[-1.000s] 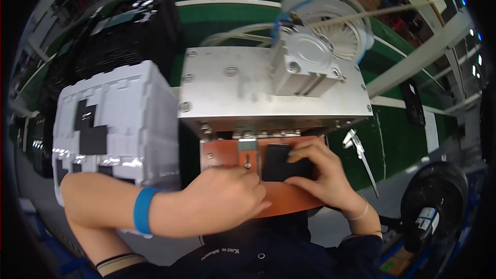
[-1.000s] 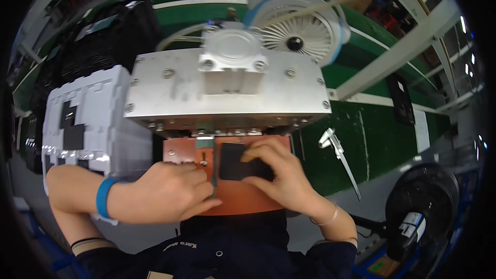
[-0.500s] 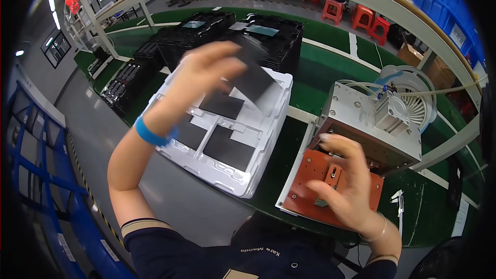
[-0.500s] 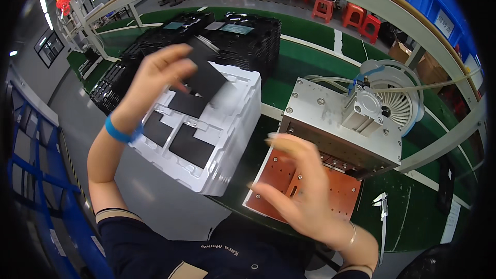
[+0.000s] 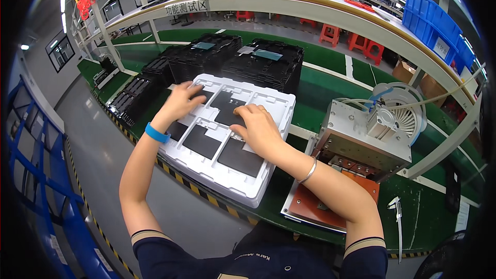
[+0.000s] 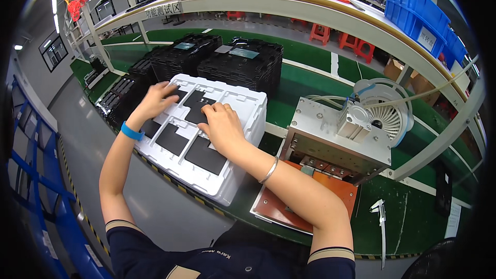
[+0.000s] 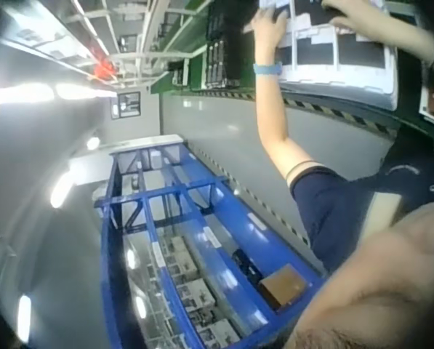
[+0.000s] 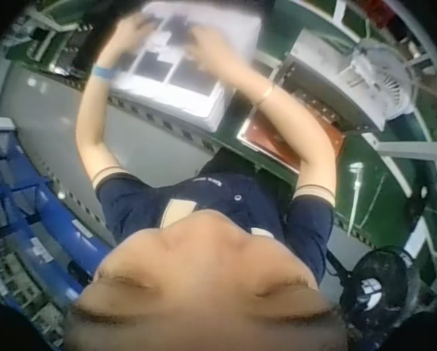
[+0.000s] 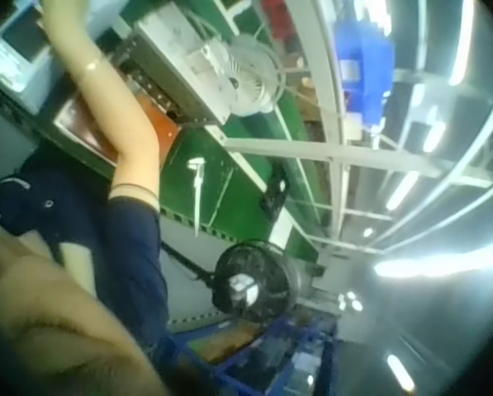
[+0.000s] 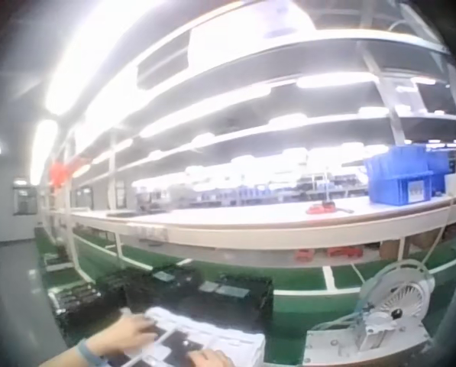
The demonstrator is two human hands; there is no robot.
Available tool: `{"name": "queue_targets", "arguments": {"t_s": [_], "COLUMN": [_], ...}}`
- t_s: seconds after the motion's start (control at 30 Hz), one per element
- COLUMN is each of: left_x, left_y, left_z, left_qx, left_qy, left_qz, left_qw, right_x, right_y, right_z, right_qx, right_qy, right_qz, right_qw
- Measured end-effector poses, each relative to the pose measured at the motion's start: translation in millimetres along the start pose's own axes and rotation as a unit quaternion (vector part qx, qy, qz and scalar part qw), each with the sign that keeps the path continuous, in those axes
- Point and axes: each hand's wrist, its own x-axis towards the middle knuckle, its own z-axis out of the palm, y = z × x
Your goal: The person places small black rectangular components into a white plastic tray, then positions them under a press machine to secure them. They repeatedly pick up components, place them in the tray, and use a caliper to measure them. The person also hands a stack of trays to a coworker across the table.
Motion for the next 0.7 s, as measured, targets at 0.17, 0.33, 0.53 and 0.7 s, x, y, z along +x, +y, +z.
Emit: {"name": "queue_targets", "arguments": {"t_s": [0.17, 0.33, 0.53, 0.7], "left_x": [-11, 18, 2, -13], "left_y": [20, 11, 112, 220], "left_z": [-1, -16, -65, -68], "left_qx": [0.028, -0.03, -0.072, -0.065], "left_qy": [-0.188, -0.141, 0.015, 0.021], "left_qz": [-0.085, -0.021, 0.119, 0.34], "left_qw": [0.978, 0.989, 0.99, 0.938], "right_x": [-1, 5, -110, -254], "right_y": [-1, 3, -22, 8], "right_z": [-4, -26, -144, -207], "right_qx": [0.058, 0.146, 0.105, 0.204], "right_qy": [0.012, 0.129, 0.142, 0.103], "right_qz": [0.036, -0.013, 0.028, 0.388], "right_qw": [0.998, 0.981, 0.984, 0.893]}}
